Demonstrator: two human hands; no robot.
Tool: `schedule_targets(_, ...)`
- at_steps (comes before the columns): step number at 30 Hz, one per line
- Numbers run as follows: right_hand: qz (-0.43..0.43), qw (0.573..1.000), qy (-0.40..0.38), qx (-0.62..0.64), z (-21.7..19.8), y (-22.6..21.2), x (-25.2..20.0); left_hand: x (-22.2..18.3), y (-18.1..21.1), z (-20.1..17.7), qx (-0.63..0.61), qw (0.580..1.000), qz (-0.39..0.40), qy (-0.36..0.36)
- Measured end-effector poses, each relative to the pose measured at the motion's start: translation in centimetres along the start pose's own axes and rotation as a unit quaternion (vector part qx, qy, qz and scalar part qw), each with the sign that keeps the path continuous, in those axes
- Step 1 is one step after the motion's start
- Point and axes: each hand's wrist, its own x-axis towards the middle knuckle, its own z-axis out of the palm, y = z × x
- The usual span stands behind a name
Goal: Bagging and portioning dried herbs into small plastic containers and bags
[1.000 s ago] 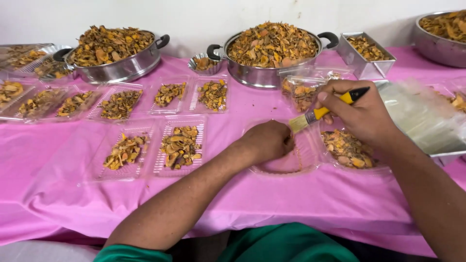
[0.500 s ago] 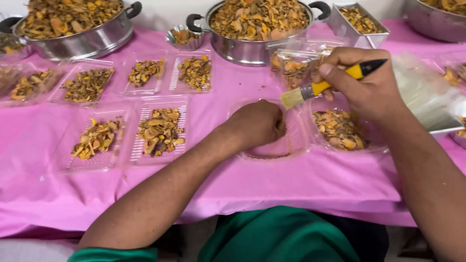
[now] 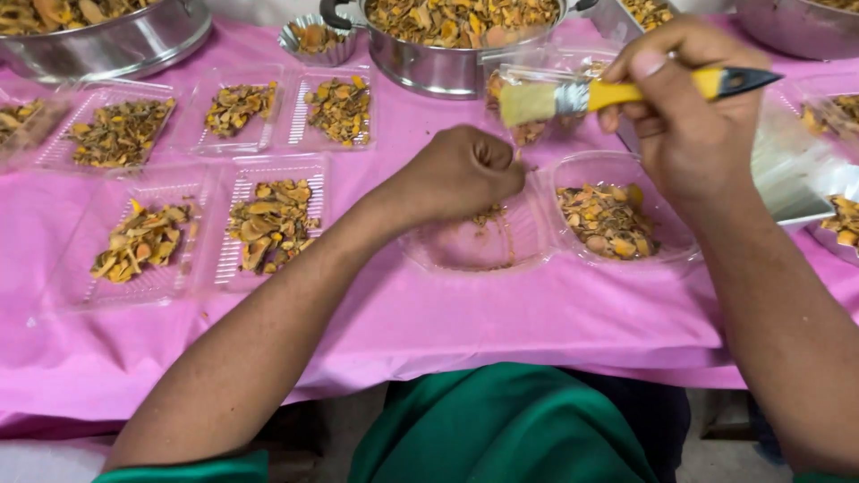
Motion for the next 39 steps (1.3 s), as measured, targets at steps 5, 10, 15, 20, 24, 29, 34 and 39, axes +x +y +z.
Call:
schedule_targets(5,0.031,0.981,0.143,0.124,0.1,-0.3,0.9,2.0,-1.5,-0.8,-0.152,0.978,0.129,0.068)
schedule_targets(10,0.034,0.982,0.091,0.160,0.6,-0.5,0.4,2.1,-1.5,-1.1,-0.275,0.948,0.130,0.094)
schedule_targets(15,0.058,0.988,0.030,0.137,0.8,-0.7,0.2,2.2,-1.7,-0.9,-0.306,0.938,0.127,0.105)
schedule_targets(20,0.049,0.982,0.094,0.156,0.5,-0.5,0.5,2.3,-1.8,-0.9,-0.278,0.947,0.128,0.095)
schedule_targets(24,0.034,0.980,0.122,0.154,1.0,-0.7,0.2,2.4,-1.8,-0.9,-0.286,0.944,0.129,0.100)
schedule_targets(29,0.059,0.988,0.062,0.128,1.4,-1.0,-0.1,2.4,-1.9,-1.0,-0.307,0.933,0.136,0.131)
schedule_targets(34,0.005,0.982,0.103,0.157,0.5,-0.2,0.4,2.3,-1.9,-0.8,-0.260,0.946,0.152,0.124)
schedule_targets(39,0.047,0.992,0.046,0.108,1.0,-0.5,0.1,2.3,-2.0,-1.0,-0.241,0.949,0.163,0.119)
